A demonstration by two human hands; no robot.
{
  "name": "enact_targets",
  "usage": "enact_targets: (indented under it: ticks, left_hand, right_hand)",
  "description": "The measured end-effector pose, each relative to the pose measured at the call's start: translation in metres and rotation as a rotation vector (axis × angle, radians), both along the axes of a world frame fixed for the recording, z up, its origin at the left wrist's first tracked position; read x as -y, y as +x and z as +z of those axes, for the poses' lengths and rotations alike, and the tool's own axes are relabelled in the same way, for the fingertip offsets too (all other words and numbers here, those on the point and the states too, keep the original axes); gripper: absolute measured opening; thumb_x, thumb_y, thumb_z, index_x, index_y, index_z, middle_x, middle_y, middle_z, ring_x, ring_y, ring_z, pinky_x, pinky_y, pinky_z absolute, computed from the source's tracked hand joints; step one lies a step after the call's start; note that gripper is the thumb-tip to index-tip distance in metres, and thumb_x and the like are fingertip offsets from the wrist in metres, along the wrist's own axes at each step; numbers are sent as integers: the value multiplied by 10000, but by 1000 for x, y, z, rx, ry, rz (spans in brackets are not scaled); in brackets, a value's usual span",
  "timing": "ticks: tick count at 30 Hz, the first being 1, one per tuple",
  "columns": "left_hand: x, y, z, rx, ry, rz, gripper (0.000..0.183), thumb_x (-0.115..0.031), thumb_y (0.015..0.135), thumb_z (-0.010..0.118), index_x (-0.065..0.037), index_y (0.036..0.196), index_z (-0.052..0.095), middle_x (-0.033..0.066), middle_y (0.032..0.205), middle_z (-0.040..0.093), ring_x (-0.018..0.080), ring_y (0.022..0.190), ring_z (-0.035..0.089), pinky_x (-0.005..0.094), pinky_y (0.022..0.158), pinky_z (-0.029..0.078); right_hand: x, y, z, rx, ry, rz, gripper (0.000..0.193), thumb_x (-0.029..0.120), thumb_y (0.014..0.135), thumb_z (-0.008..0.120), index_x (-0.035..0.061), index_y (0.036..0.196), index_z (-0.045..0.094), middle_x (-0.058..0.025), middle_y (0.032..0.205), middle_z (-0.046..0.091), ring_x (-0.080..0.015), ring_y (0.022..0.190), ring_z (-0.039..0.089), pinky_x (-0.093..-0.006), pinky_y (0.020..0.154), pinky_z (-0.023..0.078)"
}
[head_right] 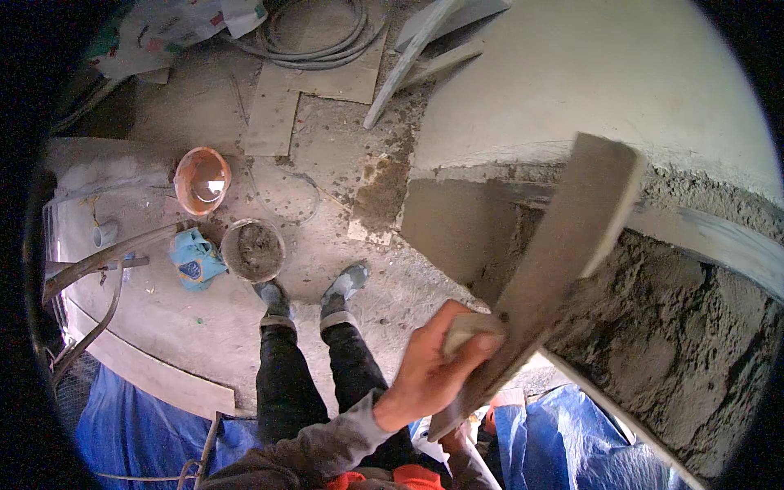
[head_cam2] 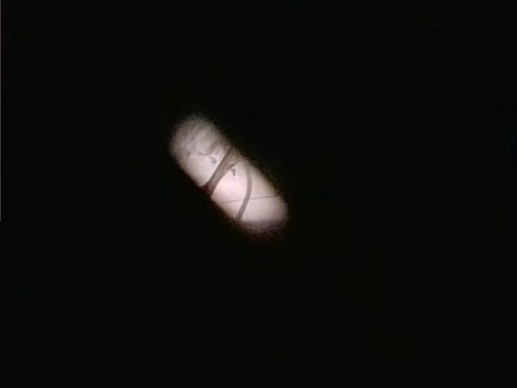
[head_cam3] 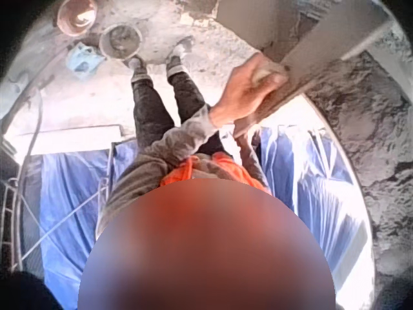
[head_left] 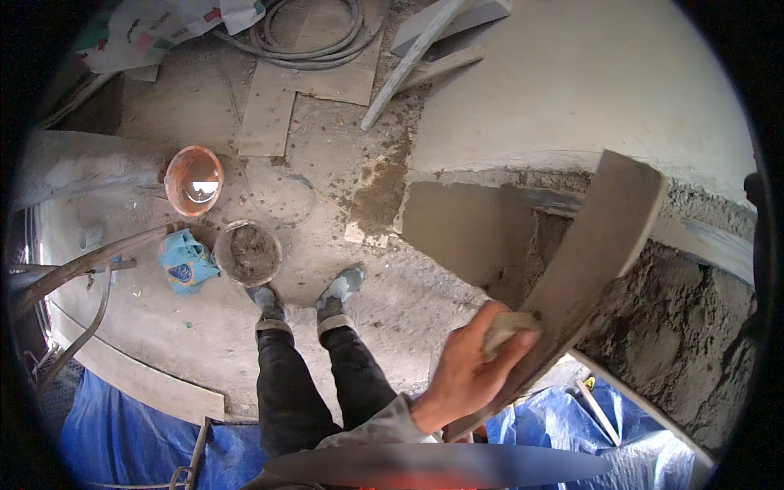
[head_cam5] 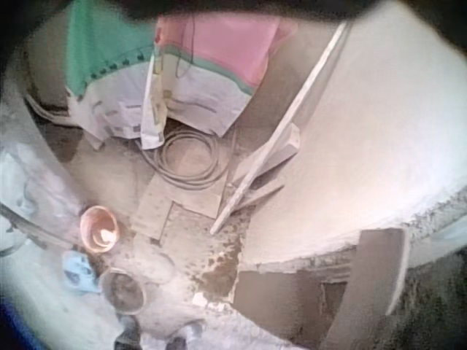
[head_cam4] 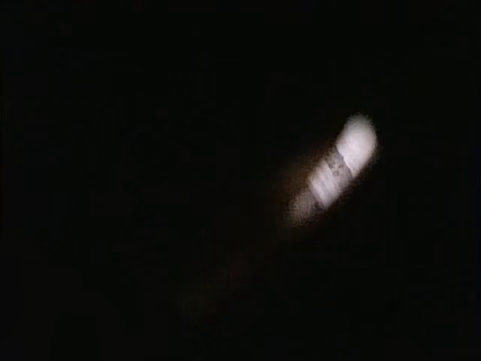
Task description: The person applies plaster to a wall using a trowel and a bucket. They scoop plaster from the bucket and spread it onto the wall, then smooth the surface with a trowel. The person repeats this process across different sections of the wall.
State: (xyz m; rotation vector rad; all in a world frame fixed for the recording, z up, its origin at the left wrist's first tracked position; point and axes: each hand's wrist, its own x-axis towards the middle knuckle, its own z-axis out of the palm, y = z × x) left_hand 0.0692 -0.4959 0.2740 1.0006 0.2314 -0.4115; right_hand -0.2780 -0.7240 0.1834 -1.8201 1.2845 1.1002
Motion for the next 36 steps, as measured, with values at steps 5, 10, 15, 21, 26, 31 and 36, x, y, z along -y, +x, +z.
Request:
enact_targets:
  ticks: [5,10,15,21,26,31,36]
  left_hand:
    - [-119,-41,-85,-474,258,297,242,-329,1084,654,-96,1023,641,-70,735,555,32,593,491,250,501,397]
    - [-256,-87,-195,-751,165,500,345,-431,1081,624,-98,1046,542,16,701,542,153,470,525,343,417,434]
    - [-347,-137,-248,-927,-39,513,389,-467,1079,607,-98,1120,493,65,832,543,208,562,587,381,478,497]
    - [-433,-187,-250,-936,24,273,342,-415,1086,577,-74,1117,573,67,842,592,189,600,580,372,500,503]
    - [-480,-220,-217,-903,-35,176,416,-456,1102,507,-73,990,623,72,730,610,203,521,568,375,466,488]
    - [-509,-246,-214,-972,8,119,400,-465,1083,548,-95,947,621,36,700,596,178,500,552,345,449,464]
    - [-525,-268,-236,-990,11,191,459,-560,1044,601,-101,1064,602,9,777,559,166,531,552,336,445,455]
  right_hand:
    - [-19,27,-30,57,-149,325,245,284,1032,615,51,1107,608,-241,915,681,-475,856,665,-579,744,513]
    - [-128,110,-25,672,-43,683,225,116,969,702,49,1137,567,-187,837,634,-346,747,659,-468,664,502]
    - [-255,167,12,808,258,842,279,122,931,734,42,1188,660,-179,1017,702,-404,883,697,-482,749,553]
    - [-358,134,1,968,297,1081,342,152,894,770,121,1230,712,-99,1032,674,-337,882,704,-447,767,579]
    - [-429,122,-71,1005,175,1040,338,193,956,725,131,1285,676,-76,1098,629,-301,946,710,-424,783,595]
    - [-491,145,-145,857,47,919,373,222,994,681,88,1338,629,-141,1193,648,-387,991,713,-481,838,594]
    - [-520,156,-188,654,-9,718,403,251,1016,617,70,1376,605,-213,1261,672,-451,1038,699,-552,885,567]
